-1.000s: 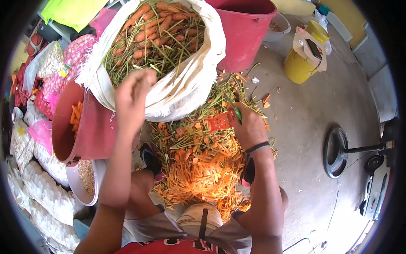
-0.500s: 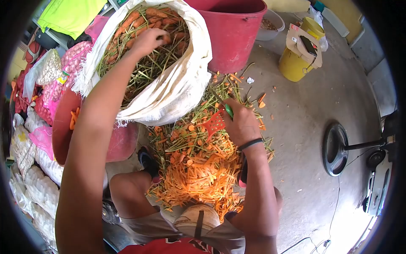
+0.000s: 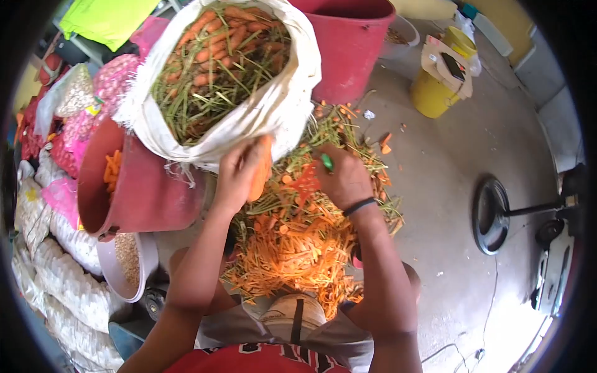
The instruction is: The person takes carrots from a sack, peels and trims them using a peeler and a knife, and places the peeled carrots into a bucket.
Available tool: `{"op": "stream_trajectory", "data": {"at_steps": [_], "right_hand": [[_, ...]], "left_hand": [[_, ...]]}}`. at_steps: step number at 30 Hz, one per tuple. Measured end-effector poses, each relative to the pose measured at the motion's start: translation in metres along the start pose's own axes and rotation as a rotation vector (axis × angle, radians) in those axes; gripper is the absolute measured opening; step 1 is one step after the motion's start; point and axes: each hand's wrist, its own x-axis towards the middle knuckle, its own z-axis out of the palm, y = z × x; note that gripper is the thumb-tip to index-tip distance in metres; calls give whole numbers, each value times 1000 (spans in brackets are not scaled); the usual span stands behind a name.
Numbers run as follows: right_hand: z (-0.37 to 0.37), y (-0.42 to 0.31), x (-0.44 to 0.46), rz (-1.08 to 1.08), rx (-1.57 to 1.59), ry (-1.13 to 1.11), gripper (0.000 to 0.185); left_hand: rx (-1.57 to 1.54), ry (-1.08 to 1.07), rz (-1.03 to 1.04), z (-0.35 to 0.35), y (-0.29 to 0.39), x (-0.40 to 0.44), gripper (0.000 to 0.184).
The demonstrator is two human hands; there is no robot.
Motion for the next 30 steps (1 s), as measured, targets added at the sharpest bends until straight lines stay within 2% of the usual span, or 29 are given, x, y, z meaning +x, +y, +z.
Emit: {"op": "stream_trajectory", "data": {"at_steps": [2,4,5,9,11,14,15,16,17,18,20,21,24,25,28,30], "right_hand": [[8,-5,-4,-46,22,6,17],[18,-4,-8,-115,4,-43,17],[21,-4,-6,-167,-4,-59,17],[35,-8,-5,-208,-3,-121,19],[41,-10,-4,-184,-6,-108,20],[54,0,-6,-139,-35,-116,27],[59,12,-5,-126,-51,-118,30],[63,26,2,-74,-184,-270,31],[62,39,1,-35,-202,-332,32],[61,40,0,8,-215,-395,34],[46,27,0,9,-60,-383,38],[39,17,1,5,13,-386,42],[33,3,1,-65,197,-180,53],[31,-12,-2,77,278,-235,56],[45,-25,-10,-251,261,-94,57],[45,-25,-7,-306,146,-69,58]], "left_hand": [[207,-77,201,10,-10,-11,33],[450,-195,102,3,-3,-9,26],[475,-168,184,4,-4,-6,22],[497,-208,239,-1,-2,-1,21],[477,-222,317,-1,-9,-4,20],[454,-201,302,-4,-10,-8,19],[431,-221,262,-5,-8,-11,21],[407,-240,227,-8,-4,-15,23],[388,-265,193,-12,-2,-16,26],[257,-243,58,-15,-2,-13,29],[-24,-151,-232,-22,-13,-13,37],[-200,-149,-465,-27,-17,-10,42],[-474,-24,-600,-26,-17,-14,38],[-518,-49,-549,-25,-19,-14,35],[-542,-59,-597,-19,-17,-19,35],[-548,-103,-582,-14,-28,-21,34]]}}
